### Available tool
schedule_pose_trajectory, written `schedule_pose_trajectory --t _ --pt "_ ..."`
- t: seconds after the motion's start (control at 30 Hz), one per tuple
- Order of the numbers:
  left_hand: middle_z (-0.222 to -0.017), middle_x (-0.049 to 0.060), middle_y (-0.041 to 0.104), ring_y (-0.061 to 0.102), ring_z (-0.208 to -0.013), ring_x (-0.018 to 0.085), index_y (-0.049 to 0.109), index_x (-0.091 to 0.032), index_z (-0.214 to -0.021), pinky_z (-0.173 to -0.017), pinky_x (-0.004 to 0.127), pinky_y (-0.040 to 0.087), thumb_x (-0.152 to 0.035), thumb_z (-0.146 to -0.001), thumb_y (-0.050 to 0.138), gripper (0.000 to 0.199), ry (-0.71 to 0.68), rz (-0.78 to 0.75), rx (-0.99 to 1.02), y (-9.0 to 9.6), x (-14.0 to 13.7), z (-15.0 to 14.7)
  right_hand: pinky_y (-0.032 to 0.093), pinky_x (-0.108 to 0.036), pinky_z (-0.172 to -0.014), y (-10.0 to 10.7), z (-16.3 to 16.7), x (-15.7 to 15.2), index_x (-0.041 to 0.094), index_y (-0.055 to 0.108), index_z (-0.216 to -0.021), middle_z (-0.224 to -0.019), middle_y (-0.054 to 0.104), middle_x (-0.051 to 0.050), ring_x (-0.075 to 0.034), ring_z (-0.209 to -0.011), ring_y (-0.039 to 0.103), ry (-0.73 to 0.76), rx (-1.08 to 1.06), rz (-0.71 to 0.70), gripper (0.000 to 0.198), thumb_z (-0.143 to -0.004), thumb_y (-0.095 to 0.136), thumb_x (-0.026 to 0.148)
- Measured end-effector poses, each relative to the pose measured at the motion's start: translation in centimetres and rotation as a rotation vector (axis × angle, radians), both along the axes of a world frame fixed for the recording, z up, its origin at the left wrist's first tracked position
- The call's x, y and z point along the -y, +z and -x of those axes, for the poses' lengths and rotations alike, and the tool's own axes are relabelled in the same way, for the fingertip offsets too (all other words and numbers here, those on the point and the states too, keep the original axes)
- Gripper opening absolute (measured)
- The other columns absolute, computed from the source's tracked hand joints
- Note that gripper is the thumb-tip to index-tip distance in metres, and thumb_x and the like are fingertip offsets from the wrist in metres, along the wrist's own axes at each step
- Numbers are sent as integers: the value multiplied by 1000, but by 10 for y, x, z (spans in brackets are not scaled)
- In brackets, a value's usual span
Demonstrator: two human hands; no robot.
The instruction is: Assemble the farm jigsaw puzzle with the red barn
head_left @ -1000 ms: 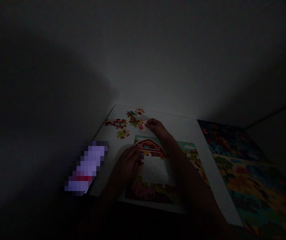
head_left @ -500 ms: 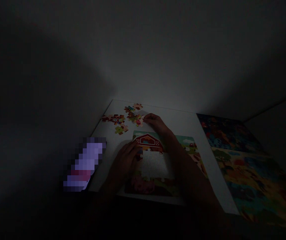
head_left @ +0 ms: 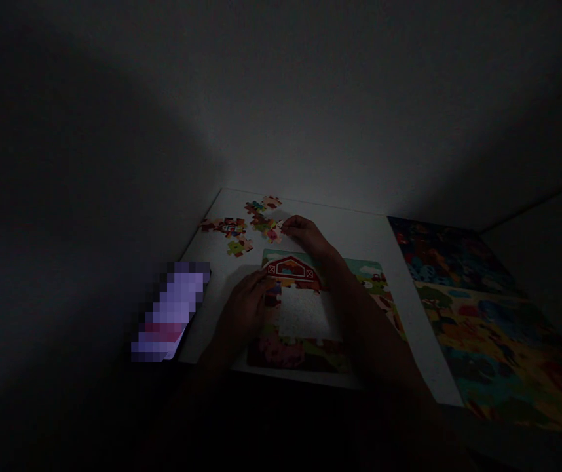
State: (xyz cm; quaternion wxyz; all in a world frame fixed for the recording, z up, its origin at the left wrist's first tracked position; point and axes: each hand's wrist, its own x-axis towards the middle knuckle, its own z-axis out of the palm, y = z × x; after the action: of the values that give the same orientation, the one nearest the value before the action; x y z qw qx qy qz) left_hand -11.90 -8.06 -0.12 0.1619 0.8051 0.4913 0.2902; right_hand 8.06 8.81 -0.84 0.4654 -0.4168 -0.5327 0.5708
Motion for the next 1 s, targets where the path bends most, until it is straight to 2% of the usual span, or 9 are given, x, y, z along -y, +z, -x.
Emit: schedule_pose_trajectory --t 0.27,0.5,0.7,0.87,1.0 --pt "-135 9 57 51 -126 24 65 -18 -118 -108 47 45 -7 -86 45 39 -1 -40 -51 0 3 -2 43 -27 -64 3 9 6 20 57 -83 -78 64 1 -13 -68 55 -49 146 -46 32 -62 73 38" --pt "-134 10 57 51 -125 24 65 -18 -116 -107 46 45 -8 -86 48 37 13 -34 -39 1 5 -4 42 -28 -65 -5 15 6 19 57 -84 -74 61 1 -15 -68 54 -104 360 -219 28 -68 65 41" --pt "-132 10 57 50 -125 24 63 -19 -116 -107 45 45 -9 -86 48 35 5 -55 -11 4 7 -4 43 -29 -66 -9 19 8 19 60 -86 -77 63 -1 -16 -70 55 -111 554 -283 26 -74 61 42" --pt "-132 10 57 50 -125 24 63 -19 -114 -108 45 43 -9 -86 50 33 15 -45 6 7 8 -5 44 -29 -66 -1 20 12 19 63 -86 -77 65 -3 -16 -69 56 -100 639 -273 24 -77 60 41" --pt "-131 9 57 50 -124 24 62 -19 -115 -107 45 43 -8 -85 51 34 20 -25 19 7 8 -6 46 -32 -73 11 29 17 19 66 -87 -88 65 -6 -18 -76 59 -128 734 -366 18 -79 59 33"
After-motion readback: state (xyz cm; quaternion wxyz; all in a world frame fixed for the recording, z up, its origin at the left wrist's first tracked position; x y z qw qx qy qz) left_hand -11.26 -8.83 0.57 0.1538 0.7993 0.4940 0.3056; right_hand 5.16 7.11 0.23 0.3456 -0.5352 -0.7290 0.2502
